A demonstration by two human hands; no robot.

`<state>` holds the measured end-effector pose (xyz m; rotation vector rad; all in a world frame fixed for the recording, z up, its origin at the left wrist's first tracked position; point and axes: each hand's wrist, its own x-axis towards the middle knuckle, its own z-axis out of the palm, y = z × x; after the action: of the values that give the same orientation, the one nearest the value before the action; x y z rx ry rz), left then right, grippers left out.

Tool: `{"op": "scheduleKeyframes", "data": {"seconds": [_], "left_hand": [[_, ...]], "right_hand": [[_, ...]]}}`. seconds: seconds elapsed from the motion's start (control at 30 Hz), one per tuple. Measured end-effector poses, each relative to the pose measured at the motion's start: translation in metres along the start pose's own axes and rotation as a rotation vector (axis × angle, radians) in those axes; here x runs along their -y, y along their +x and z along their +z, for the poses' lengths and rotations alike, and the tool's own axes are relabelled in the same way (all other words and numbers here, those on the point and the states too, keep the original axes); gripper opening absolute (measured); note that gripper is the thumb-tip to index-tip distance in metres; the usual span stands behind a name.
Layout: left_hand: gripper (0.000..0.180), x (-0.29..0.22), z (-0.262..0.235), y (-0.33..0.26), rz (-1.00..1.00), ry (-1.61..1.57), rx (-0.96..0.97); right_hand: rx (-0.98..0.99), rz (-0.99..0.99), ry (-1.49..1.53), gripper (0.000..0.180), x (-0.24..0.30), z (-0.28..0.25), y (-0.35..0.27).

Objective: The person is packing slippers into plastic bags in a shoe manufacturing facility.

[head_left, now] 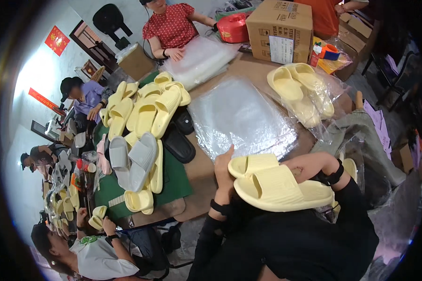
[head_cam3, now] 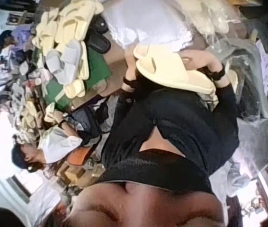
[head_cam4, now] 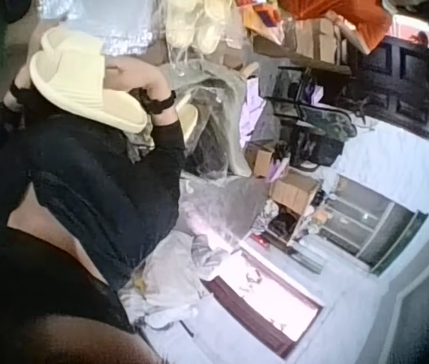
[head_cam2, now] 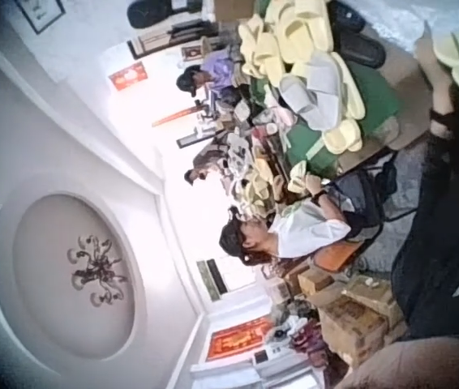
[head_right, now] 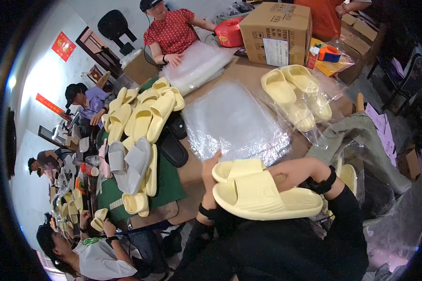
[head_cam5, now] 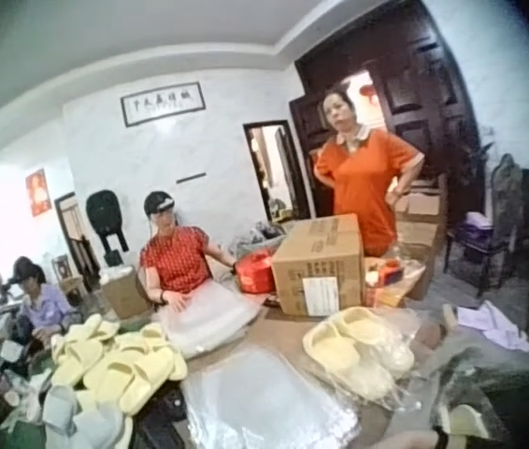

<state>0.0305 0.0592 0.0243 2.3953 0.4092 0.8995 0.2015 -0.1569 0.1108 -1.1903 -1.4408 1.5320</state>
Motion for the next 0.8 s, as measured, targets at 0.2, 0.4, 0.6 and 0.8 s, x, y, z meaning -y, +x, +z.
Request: {"op": "scheduleKeyframes", "data": {"seconds": [0.2,0.4,0.6,0.8], "left_hand": [[0.02,0.004,0.004,0.001,0.044,0.111,-0.18],[0.007,-0.015,-0.001,-0.001,-0.179,-0.06,-0.22],[0.007,-0.035,-0.004,-0.005,0.05,-0.035,-0.113],[0.018,-0.066,0.008,-0.013,0.245,-0.055,0.181]], "right_hand": [[-0.254,0.232,-0.456,0.036,0.008,0.014,0.01],[-0.429,0.293,-0.895,0.038,0.002,0.021,0.021],[-0.707,0.216,-1.014,0.031,-0.015,0.025,0.023],[-0.718,0.255,-1.106,0.023,-0.035,0.017,0.051]]}}
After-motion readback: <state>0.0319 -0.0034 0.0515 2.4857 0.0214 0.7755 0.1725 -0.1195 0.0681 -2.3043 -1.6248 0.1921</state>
